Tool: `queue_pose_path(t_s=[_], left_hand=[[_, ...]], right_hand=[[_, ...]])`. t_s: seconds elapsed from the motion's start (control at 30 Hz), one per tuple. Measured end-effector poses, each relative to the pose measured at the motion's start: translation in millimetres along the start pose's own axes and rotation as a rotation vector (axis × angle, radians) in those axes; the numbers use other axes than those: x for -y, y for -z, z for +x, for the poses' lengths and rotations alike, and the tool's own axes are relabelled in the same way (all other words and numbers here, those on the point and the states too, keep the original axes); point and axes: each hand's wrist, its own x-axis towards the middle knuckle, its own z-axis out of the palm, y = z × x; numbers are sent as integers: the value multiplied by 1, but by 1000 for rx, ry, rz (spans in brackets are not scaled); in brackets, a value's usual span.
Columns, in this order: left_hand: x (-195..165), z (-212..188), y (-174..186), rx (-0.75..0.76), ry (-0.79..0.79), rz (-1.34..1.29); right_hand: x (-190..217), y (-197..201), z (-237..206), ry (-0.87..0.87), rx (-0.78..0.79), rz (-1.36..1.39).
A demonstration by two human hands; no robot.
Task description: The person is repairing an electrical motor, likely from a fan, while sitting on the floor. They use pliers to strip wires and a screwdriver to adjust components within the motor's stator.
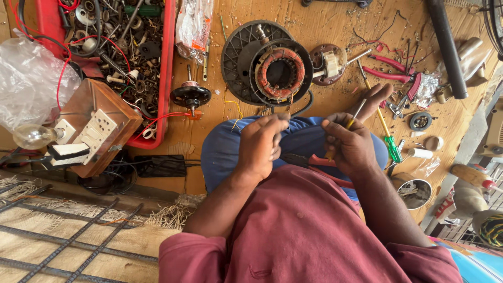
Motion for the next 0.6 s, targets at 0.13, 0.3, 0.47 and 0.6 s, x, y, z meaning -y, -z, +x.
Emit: queue_pose_path(t_s=[0.13,0.3,0.47,0.6], left_hand=[[-1,6,-16,6,15,-48],[14,16,-9,-51,-19,-82],[27,-4,20,-106,-88,136],[9,-16,40,-161,-517,361]], right_hand=[[-1,13,3,-6,-12,58],[-5,18,6,-12,-25,71],[-6,20,12,-25,-13,63],[-10,26,15,-5,-18,75]])
